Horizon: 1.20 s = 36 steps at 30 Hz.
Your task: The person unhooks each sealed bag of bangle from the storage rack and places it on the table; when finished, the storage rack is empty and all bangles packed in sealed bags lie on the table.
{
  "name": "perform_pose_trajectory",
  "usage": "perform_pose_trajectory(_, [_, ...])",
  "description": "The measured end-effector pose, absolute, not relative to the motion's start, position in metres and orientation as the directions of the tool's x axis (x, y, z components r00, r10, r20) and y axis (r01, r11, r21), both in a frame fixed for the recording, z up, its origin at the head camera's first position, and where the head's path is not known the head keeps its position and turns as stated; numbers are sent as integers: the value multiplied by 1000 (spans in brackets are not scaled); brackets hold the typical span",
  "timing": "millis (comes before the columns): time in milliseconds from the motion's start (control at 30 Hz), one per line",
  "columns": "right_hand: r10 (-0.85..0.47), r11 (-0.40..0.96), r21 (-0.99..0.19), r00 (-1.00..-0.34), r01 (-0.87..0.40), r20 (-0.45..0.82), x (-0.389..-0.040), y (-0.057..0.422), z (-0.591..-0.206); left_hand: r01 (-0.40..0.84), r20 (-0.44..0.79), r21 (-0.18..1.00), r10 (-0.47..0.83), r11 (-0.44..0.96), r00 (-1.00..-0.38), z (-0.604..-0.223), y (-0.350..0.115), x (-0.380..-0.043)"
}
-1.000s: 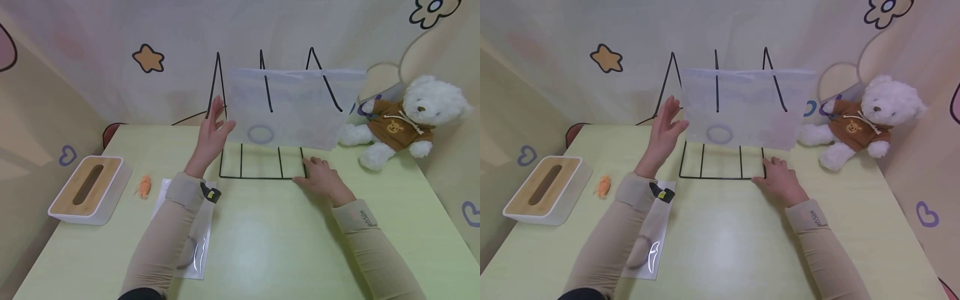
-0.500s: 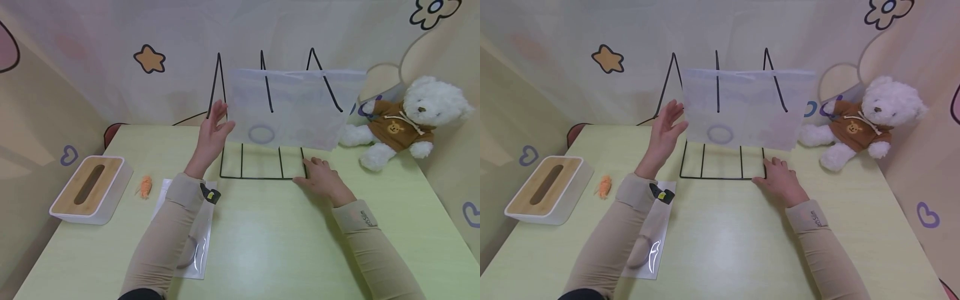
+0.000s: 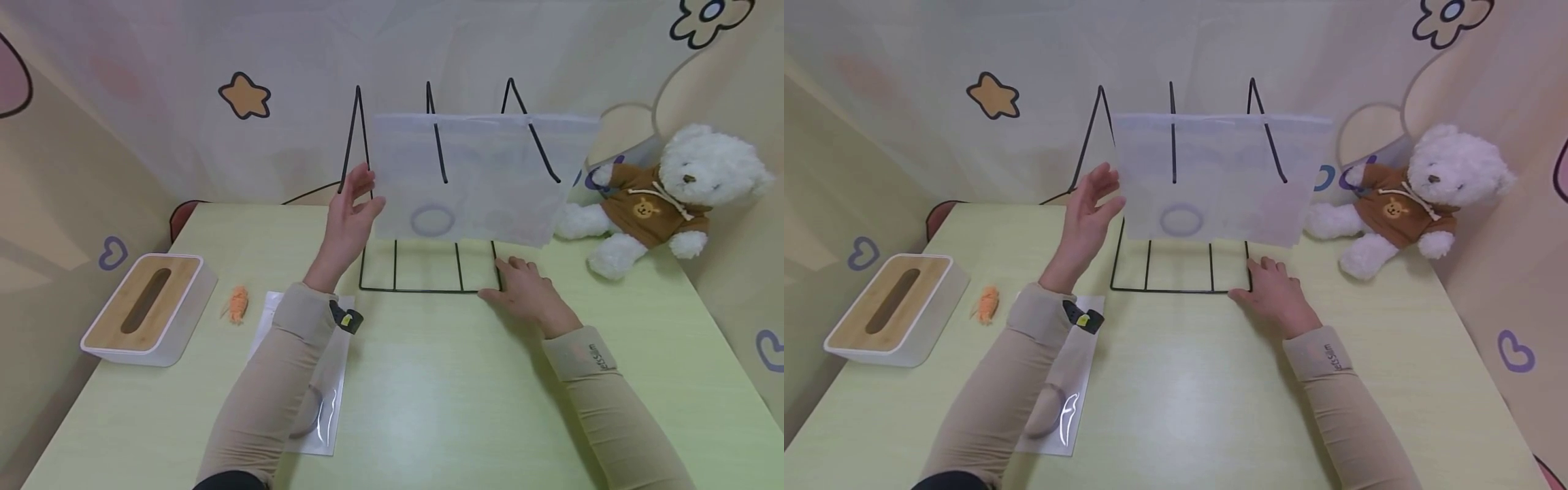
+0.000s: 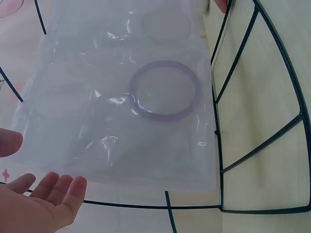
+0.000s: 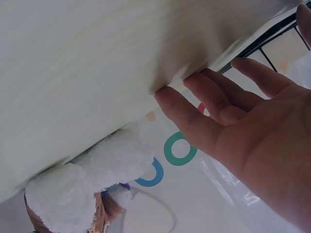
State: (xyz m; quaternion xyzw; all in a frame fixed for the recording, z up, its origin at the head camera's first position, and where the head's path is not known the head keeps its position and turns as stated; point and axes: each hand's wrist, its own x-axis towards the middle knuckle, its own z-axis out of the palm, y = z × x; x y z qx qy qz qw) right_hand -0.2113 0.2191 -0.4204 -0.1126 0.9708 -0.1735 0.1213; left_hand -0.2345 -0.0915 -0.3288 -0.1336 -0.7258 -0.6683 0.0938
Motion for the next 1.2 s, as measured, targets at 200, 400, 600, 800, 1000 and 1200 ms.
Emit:
perform_pose_trajectory(200, [-258,915,-365,-945,-172,-201,-211,219,-420,364,362,925,37,106,-931,-325,-89,-229])
perform_pose_trajectory(400, [-259,916,-359,-947,-179,-190,-211,218,-420,374,373,917,29,140,-927,-323,-87,-228])
perform_pose_trajectory(600, [-259,916,-361,-946,-176,-197,-211,217,-419,372,368,916,53,153,-928,-322,-86,-228])
perform_pose_trajectory(800, [-264,916,-355,-945,-184,-193,-210,217,-419,384,379,911,57,152,-924,-324,-87,-228])
perform_pose_trajectory(1000, [-262,918,-354,-945,-180,-198,-210,217,-418,402,397,903,62,149,-916,-325,-87,-226])
perform_pose_trajectory(1200, [-252,920,-354,-946,-168,-204,-210,216,-418,426,423,893,53,147,-904,-321,-85,-224])
